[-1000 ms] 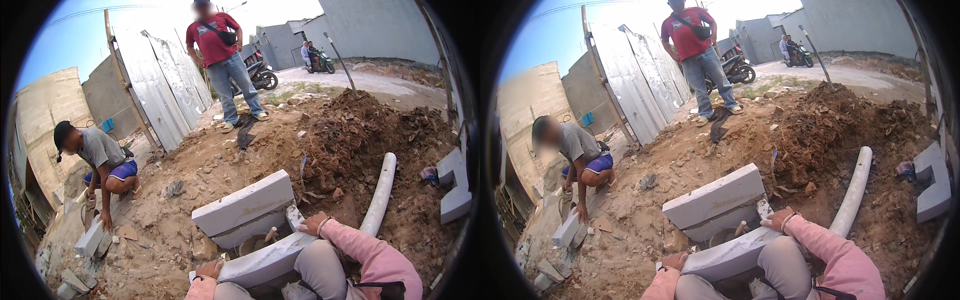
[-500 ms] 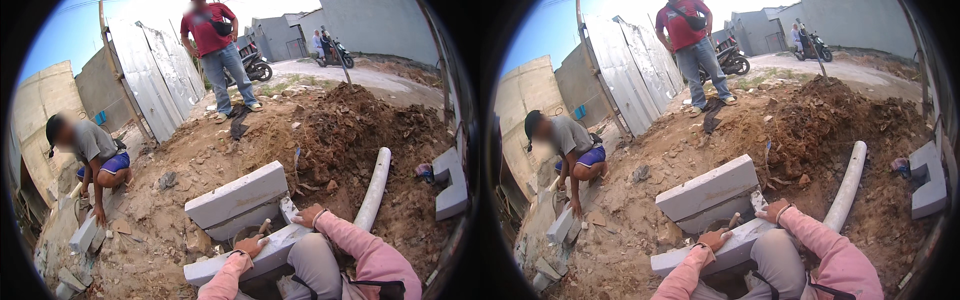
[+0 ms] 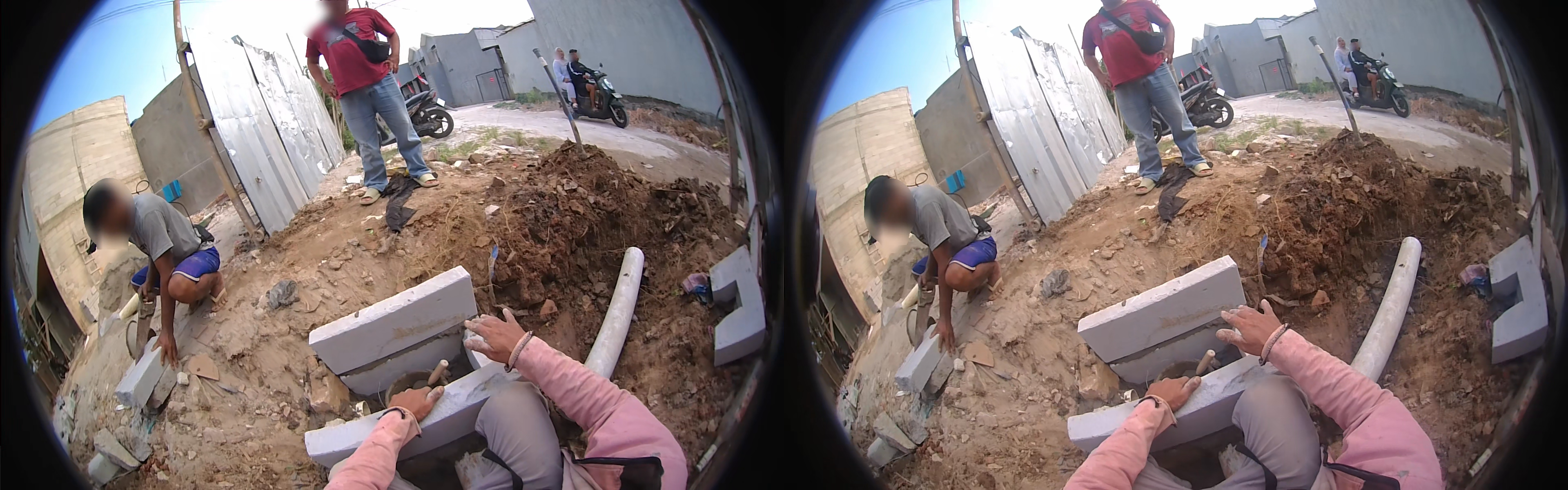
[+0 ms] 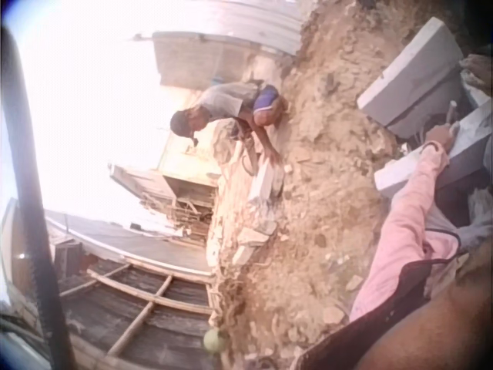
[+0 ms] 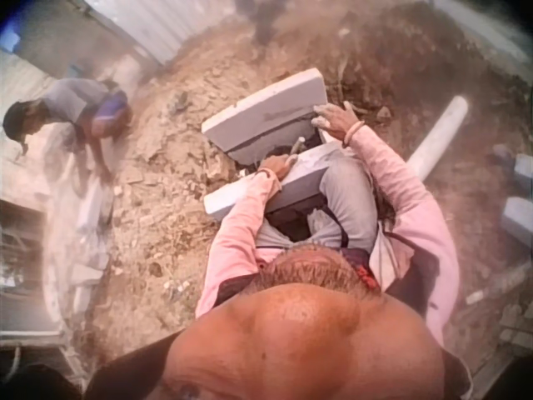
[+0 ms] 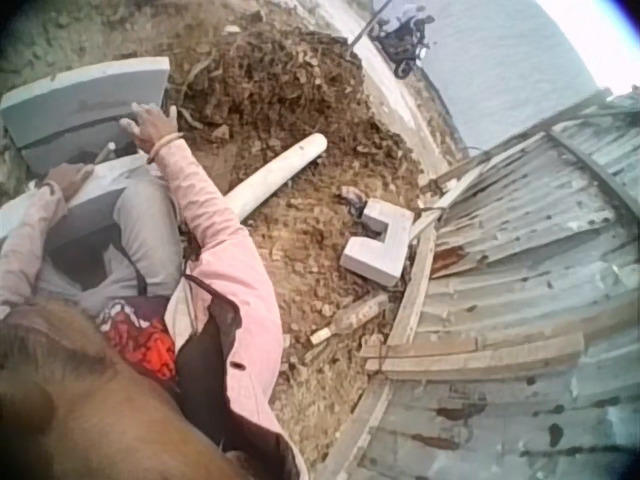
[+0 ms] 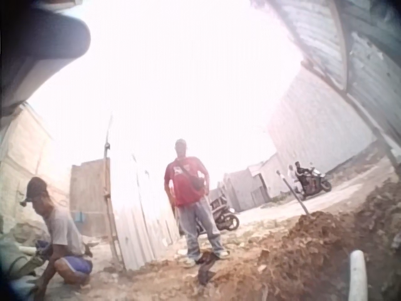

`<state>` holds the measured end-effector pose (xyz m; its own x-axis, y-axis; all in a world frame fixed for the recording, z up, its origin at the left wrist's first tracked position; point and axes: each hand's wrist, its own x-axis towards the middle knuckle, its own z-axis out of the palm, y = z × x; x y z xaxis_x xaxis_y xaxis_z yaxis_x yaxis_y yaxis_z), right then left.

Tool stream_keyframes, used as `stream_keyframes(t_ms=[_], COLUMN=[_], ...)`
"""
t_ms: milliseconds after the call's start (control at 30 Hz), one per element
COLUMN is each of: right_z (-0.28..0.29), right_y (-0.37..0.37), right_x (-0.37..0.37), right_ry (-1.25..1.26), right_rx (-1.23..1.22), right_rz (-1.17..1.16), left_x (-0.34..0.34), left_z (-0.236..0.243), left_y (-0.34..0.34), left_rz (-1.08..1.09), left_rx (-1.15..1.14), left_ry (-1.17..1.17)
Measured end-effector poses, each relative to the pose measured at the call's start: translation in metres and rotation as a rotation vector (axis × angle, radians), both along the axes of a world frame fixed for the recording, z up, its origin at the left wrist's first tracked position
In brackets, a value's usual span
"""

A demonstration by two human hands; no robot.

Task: The person applies mortar to concrete blocks and a pipe using a trowel and positions a large curved concrete slab over them.

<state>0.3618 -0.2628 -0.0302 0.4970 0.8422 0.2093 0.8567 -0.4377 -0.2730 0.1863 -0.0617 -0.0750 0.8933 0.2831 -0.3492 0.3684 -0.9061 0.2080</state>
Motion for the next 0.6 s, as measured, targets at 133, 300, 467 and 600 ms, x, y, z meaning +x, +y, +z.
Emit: stream_keyframes(t_ms=[133, 300, 467, 600], right_z=[-0.029, -0.059, -0.066, -0.057], right_y=[0.001, 0.006, -0.007, -0.041], right_x=[-0.005, -0.006, 0.006, 0.046], right_ry=[0.155, 0.155, 0.257, 0.171], right_rx=[-0.468, -0.423, -0.314, -0.136], right_rz=[-0.057, 0.007, -0.017, -0.204], left_x=[0.006, -0.006, -0.019, -0.062], left_z=[0.001, -0.006, -0.020, 0.005], left_y=[-0.004, -0.002, 0.013, 0.042], left_rz=[-0.010, 0.017, -0.174, -0.420], left_rx=[-0.013, -0.008, -0.159, 0.215], left_ry=[-0.022, 0.008, -0.283, -0.186])
